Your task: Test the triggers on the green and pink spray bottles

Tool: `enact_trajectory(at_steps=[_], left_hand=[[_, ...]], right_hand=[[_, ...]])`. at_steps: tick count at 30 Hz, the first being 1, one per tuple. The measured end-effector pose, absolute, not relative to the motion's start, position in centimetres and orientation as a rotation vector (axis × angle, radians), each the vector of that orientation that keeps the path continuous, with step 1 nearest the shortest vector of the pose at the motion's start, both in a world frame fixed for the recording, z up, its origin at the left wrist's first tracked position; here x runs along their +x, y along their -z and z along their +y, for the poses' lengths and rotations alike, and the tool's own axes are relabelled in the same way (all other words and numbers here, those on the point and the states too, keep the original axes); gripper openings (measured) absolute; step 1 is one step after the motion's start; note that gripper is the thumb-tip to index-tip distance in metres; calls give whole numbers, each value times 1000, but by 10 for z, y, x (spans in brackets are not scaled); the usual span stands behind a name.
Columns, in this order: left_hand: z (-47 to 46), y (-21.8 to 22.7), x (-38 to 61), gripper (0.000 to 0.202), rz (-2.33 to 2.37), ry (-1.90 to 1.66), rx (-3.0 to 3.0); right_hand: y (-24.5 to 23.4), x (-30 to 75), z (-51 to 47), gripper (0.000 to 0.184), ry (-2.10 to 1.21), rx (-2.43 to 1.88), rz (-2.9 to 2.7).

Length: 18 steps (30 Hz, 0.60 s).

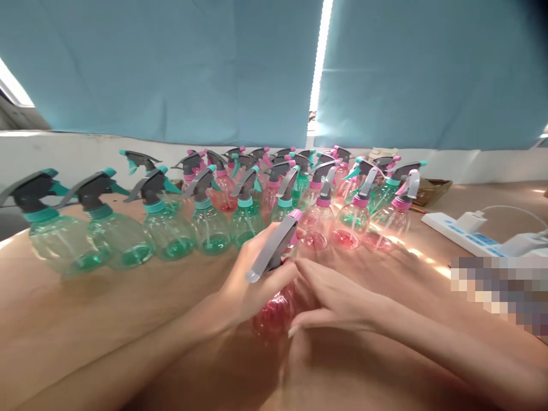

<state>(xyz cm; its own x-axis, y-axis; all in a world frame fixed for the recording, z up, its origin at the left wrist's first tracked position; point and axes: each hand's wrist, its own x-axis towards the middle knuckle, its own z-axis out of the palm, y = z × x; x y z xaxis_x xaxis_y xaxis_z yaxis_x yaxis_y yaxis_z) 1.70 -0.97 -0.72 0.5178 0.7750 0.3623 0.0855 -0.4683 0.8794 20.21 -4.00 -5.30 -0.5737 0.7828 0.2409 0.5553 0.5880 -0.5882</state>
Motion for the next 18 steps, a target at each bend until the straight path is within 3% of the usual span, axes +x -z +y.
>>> enact_trajectory(at_steps=[8,18], left_hand=[[-11,-1,18,11,727,-951,1989],[-12,-3,21,12,829,-977,2045]], right_hand=[[101,241,-41,66,-462,-1223,-2419],[98,243,-44,54,-459,-1283,-2392]])
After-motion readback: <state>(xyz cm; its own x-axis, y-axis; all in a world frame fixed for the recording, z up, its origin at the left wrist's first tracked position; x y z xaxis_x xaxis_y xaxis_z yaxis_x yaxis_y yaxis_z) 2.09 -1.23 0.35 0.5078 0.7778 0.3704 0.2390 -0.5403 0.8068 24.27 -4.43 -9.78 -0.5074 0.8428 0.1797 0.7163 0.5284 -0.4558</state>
